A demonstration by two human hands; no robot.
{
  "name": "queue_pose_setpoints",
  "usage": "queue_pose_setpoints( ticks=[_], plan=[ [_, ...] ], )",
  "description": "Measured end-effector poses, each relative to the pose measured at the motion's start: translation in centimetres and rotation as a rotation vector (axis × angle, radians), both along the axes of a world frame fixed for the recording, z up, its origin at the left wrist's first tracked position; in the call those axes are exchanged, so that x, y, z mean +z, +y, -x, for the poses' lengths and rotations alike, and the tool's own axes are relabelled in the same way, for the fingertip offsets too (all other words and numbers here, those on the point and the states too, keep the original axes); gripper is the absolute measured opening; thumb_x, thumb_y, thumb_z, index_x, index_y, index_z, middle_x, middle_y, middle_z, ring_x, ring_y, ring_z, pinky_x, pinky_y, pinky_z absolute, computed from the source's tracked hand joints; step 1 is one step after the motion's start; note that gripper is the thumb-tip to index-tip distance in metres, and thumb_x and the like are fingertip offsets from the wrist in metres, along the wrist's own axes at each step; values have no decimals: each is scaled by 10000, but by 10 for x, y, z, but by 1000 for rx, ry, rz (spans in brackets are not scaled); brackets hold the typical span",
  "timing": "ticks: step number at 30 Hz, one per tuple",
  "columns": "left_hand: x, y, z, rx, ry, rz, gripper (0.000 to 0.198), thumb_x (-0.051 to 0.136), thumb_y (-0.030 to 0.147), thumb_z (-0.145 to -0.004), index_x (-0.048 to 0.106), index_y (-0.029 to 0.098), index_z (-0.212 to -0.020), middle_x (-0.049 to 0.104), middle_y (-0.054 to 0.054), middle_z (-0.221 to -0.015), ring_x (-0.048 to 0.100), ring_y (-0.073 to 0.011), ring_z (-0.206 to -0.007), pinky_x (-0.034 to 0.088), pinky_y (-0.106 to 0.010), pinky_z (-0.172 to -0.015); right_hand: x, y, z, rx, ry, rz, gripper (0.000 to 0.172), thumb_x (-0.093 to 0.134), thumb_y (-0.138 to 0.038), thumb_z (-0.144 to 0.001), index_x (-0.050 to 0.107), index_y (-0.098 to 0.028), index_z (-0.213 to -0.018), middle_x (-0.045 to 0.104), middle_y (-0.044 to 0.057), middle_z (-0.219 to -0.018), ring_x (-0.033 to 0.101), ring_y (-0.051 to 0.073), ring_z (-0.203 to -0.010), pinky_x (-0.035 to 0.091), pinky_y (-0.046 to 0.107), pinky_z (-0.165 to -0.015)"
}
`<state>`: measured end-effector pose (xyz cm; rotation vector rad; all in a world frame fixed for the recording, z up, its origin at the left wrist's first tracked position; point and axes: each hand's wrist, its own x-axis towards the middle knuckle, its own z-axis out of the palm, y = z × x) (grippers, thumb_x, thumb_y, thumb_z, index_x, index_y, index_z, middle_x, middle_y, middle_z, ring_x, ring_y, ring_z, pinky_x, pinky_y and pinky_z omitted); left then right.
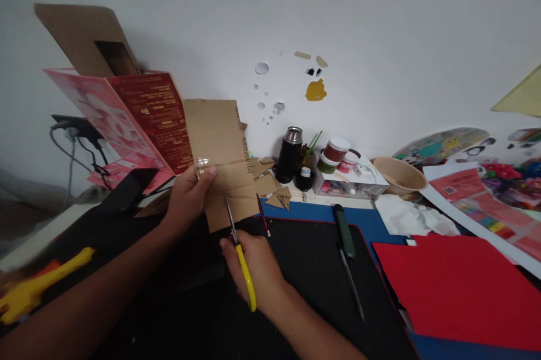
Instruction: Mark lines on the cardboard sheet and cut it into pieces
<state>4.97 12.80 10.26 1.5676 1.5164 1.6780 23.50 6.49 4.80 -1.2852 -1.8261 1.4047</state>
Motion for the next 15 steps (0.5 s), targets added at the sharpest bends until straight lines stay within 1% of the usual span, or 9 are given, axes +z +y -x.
queue_pose_setpoints(
  ticks=[3, 6, 11, 15],
  plan=[
    [0, 0, 0, -1, -6, 10, 322, 579, 518, -945, 649, 215, -863, 701, -20, -821, 606, -208, -760, 494, -327, -709, 0, -1, 0, 6, 5, -19, 341, 574, -516, -1049, 604, -228, -869, 457, -73, -482, 483, 106, -357, 299, 195, -376],
    [-1, 0, 0, 7, -1, 17, 325, 578, 517, -948, 648, 211, -865, 706, -20, -823, 615, -207, -765, 496, -326, -720, 1, -1, 0, 14, 6, -35, 332, 554, -490, -1047, 589, -233, -840, 464, -61, -501, 490, 115, -369, 304, 208, -390],
    [-2, 1, 0, 0, -2, -5, 325, 582, 527, -948, 666, 218, -892, 745, -34, -878, 649, -224, -820, 530, -343, -773, 5, -2, 0, 11, -17, -76, 306, 539, -452, -1044, 613, -232, -844, 467, -54, -496, 493, 132, -383, 319, 228, -415],
    [-2, 1, -1, 10, -14, -15, 307, 587, 511, -948, 679, 222, -906, 761, -39, -904, 665, -227, -840, 537, -345, -787, 9, -1, -1, 19, -42, -189, 301, 522, -367, -1041, 605, -224, -789, 531, -19, -560, 552, 147, -487, 357, 240, -489]
  ],
)
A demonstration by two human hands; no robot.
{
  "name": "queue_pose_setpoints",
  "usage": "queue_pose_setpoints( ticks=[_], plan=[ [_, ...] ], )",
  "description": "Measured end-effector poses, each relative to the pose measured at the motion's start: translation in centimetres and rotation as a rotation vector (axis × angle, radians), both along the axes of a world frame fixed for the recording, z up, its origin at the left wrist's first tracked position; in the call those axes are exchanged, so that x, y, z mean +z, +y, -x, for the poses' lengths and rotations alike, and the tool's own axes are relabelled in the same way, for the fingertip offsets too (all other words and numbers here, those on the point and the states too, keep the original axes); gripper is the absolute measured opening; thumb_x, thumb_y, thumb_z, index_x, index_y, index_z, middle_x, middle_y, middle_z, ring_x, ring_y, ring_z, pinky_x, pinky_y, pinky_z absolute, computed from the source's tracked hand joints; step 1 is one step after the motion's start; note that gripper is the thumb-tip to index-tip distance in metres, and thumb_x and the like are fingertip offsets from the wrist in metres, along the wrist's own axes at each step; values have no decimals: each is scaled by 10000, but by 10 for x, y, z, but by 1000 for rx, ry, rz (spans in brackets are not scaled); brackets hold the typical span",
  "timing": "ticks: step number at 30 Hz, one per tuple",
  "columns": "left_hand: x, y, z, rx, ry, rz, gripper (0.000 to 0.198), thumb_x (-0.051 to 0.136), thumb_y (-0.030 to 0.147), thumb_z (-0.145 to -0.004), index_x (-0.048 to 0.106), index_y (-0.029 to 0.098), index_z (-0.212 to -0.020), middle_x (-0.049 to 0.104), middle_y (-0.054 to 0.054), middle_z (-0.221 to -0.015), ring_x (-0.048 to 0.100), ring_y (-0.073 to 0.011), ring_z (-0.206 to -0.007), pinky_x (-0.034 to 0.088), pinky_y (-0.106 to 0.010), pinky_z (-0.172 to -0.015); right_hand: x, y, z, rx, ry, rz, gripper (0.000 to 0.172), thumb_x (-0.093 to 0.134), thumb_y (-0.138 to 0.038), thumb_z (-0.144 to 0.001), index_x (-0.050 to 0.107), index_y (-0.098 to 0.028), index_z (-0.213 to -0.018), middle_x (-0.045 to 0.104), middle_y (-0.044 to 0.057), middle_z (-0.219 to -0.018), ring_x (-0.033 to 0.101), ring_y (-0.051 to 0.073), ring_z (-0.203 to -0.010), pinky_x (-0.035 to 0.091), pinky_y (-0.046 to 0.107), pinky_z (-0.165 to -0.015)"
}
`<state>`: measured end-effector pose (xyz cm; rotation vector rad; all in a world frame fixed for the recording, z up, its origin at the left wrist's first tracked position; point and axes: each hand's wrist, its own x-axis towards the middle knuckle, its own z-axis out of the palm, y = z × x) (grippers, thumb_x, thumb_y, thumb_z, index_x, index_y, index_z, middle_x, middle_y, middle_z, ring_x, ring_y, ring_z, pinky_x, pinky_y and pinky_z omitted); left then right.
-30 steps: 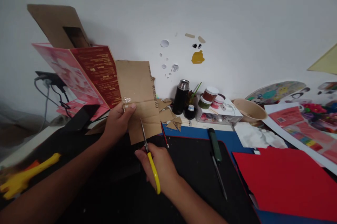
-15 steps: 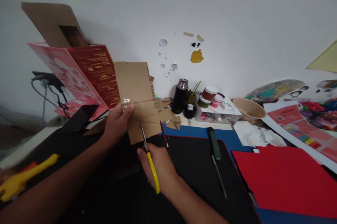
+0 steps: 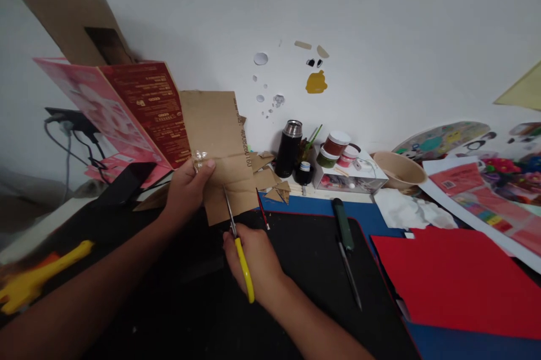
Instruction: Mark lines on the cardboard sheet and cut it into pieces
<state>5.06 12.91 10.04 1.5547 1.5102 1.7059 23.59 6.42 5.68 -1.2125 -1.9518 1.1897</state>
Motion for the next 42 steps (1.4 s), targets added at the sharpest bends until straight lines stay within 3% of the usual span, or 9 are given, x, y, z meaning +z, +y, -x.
queue_pose_setpoints(
  ticks=[9, 14, 17, 23, 29, 34, 38, 42],
  plan=[
    [1, -1, 0, -17, -24, -15, 289, 601, 498, -945, 660, 226, -866, 716, -25, -849, 620, -215, -801, 516, -341, -753, -6, 1, 1, -9, -26, -87, 316, 517, -341, -1032, 582, -215, -749, 583, 6, -626, 589, 154, -556, 368, 249, -528],
    [2, -1, 0, -18, -22, -7, 300, 601, 503, -949, 667, 218, -882, 716, -29, -866, 623, -217, -813, 509, -341, -758, -11, 0, 2, -3, 21, 117, 285, 510, -422, -1047, 630, -220, -885, 490, -60, -519, 530, 134, -381, 357, 203, -380],
    [4, -3, 1, -25, -17, -16, 314, 597, 508, -958, 658, 213, -871, 705, -25, -855, 614, -211, -801, 491, -333, -749, -9, 2, 1, 3, 40, 162, 276, 553, -446, -1036, 654, -218, -921, 522, -65, -526, 548, 130, -372, 361, 185, -348],
    [11, -6, 2, -10, 0, -41, 272, 590, 463, -956, 646, 213, -866, 691, -7, -829, 597, -194, -765, 484, -318, -732, 5, 5, -6, 107, 146, 124, 311, 656, -488, -999, 685, -190, -915, 700, 11, -666, 647, 135, -555, 477, 208, -536],
    [12, -5, 4, -11, -4, -18, 313, 588, 504, -955, 654, 206, -884, 688, -13, -830, 589, -193, -757, 472, -312, -697, 5, 9, -13, 190, 152, 87, 424, 771, -555, -929, 705, -192, -1137, 639, -20, -731, 548, 118, -565, 395, 203, -497],
    [13, -5, 4, 3, 35, 7, 329, 587, 516, -953, 674, 200, -923, 727, -25, -861, 630, -209, -792, 493, -323, -730, -4, 8, -11, 184, 201, 162, 425, 689, -588, -987, 681, -198, -1156, 719, 19, -807, 654, 140, -612, 466, 207, -520],
    [16, -5, 4, -30, 67, 9, 320, 586, 497, -954, 695, 199, -997, 776, -42, -943, 685, -233, -868, 528, -335, -770, -10, 7, -6, 155, 245, 252, 359, 651, -545, -1017, 669, -201, -1117, 716, -1, -787, 627, 109, -496, 448, 187, -444],
    [15, -4, 4, -59, 31, 31, 309, 592, 509, -946, 671, 210, -927, 754, -27, -883, 684, -232, -848, 534, -330, -758, -7, 5, -5, 139, 250, 232, 311, 653, -491, -1011, 684, -186, -1065, 660, -33, -687, 572, 88, -434, 418, 169, -411]
  ],
)
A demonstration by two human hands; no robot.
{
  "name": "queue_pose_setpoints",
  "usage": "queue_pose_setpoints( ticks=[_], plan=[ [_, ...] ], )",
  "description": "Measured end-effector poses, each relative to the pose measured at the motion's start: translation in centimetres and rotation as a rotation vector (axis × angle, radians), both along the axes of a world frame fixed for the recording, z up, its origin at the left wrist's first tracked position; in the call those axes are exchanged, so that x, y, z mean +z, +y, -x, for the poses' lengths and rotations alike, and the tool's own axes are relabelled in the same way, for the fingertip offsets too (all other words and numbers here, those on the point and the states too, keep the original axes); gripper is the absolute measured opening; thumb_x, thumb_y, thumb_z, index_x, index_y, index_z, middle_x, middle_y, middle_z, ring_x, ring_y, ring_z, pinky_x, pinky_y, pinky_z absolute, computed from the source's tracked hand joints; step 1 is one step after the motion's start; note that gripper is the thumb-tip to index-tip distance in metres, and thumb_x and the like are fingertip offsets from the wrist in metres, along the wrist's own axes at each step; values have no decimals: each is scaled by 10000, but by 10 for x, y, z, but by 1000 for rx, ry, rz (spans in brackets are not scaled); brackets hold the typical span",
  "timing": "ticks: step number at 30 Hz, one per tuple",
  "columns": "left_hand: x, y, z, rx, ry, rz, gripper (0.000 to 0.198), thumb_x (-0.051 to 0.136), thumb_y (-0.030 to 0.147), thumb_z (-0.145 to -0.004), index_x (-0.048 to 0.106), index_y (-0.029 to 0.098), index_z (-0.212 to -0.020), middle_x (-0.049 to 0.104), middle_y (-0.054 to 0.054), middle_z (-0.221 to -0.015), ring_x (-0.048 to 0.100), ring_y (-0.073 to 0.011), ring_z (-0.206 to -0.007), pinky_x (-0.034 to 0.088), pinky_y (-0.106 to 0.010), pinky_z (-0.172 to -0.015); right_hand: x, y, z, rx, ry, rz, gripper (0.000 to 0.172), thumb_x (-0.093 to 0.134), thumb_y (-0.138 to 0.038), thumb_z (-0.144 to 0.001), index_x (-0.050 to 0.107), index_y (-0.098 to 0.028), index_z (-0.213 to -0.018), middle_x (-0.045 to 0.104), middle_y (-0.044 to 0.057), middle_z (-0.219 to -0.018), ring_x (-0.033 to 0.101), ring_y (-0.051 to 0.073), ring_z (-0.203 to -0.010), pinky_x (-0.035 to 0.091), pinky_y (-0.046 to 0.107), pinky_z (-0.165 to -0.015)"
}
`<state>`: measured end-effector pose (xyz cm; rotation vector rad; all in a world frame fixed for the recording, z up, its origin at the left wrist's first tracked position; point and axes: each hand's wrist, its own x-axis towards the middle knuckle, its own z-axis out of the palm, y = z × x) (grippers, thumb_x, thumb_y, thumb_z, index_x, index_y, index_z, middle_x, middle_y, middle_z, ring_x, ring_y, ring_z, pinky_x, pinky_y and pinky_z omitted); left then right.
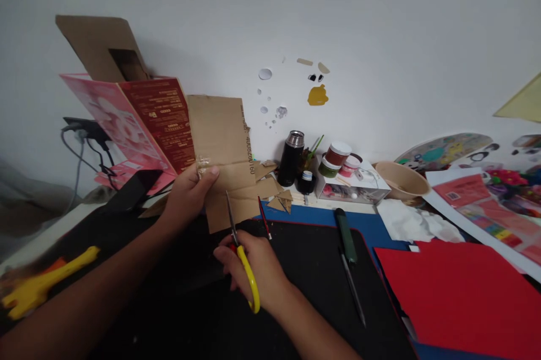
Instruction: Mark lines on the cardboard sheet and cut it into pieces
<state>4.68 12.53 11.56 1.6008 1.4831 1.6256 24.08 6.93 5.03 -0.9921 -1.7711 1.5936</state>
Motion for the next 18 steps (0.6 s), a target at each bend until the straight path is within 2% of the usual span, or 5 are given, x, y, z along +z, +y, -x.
queue_pose_setpoints(
  ticks=[3, 6, 18],
  plan=[
    [-3, 1, -1, -6, -55, 31, 322, 595, 526, -940, 653, 214, -887, 741, -21, -868, 665, -221, -815, 527, -329, -749, 3, 0, 0, -12, -12, -10, 298, 642, -473, -1014, 692, -184, -1064, 642, -41, -658, 561, 86, -418, 407, 166, -402],
    [-5, 0, -2, 12, -74, 26, 336, 598, 537, -939, 671, 209, -923, 750, -25, -897, 663, -221, -826, 522, -330, -756, 2, 0, 0, -16, -15, -20, 326, 625, -501, -1025, 696, -185, -1063, 645, -37, -662, 569, 89, -425, 411, 167, -406],
    [-4, -2, -3, 28, -5, -22, 323, 580, 508, -960, 698, 210, -997, 786, -41, -959, 696, -247, -905, 544, -358, -816, 7, -2, 2, -50, -45, -28, 432, 589, -604, -1017, 679, -181, -1018, 580, -56, -580, 552, 103, -394, 402, 182, -390]
  ],
)
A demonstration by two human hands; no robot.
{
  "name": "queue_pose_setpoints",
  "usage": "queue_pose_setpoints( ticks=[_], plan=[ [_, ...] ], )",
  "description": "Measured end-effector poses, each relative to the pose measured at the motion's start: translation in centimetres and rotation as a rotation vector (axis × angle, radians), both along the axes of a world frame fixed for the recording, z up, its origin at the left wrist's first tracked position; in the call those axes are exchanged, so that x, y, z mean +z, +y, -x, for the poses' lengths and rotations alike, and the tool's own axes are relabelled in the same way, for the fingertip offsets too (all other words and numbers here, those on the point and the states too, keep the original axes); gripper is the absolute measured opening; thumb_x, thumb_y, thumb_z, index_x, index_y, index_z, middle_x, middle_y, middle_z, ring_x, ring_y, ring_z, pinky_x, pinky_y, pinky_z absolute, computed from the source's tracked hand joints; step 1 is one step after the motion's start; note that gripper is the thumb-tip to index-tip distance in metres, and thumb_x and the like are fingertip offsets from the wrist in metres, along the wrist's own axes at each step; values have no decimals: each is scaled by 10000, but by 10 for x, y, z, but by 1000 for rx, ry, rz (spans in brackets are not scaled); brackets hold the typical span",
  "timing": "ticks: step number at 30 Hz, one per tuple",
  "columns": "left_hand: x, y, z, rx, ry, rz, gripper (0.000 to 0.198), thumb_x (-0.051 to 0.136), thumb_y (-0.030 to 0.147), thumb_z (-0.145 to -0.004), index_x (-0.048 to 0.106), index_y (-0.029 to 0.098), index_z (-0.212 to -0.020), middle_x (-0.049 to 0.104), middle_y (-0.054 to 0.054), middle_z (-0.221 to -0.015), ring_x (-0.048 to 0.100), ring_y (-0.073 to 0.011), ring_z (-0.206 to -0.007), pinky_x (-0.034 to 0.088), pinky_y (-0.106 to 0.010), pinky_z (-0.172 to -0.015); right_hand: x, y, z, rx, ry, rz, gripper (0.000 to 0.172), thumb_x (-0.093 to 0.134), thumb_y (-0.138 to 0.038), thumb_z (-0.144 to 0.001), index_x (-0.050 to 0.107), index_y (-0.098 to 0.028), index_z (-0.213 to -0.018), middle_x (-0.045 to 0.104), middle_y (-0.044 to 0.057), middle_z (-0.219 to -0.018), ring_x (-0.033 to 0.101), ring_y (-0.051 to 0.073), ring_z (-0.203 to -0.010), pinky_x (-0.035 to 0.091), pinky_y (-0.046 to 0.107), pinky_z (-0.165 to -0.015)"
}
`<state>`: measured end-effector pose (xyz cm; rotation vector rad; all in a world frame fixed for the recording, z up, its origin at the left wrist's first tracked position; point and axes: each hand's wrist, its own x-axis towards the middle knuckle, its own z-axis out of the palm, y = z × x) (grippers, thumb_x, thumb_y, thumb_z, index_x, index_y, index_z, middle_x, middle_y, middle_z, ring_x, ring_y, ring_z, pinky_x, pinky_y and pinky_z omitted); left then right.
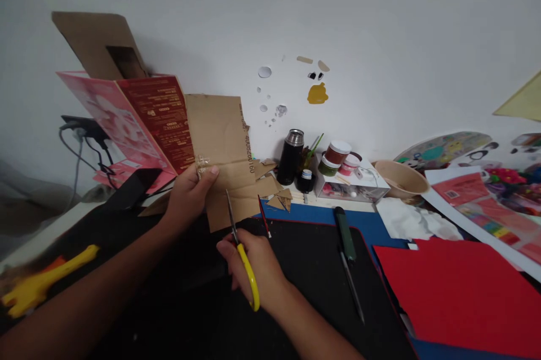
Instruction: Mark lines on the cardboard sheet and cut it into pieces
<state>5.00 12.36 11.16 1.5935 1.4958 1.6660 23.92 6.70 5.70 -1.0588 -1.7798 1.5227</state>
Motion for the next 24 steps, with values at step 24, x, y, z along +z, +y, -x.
queue_pose_setpoints(
  ticks=[24],
  plan=[
    [-8, 4, 0, 19, -26, 30, 335, 600, 536, -941, 659, 210, -891, 711, -16, -844, 624, -218, -794, 508, -330, -742, -9, -1, 3, -54, -69, 31, 417, 568, -609, -1039, 617, -214, -915, 486, -91, -490, 489, 100, -354, 339, 163, -340]
  ],
)
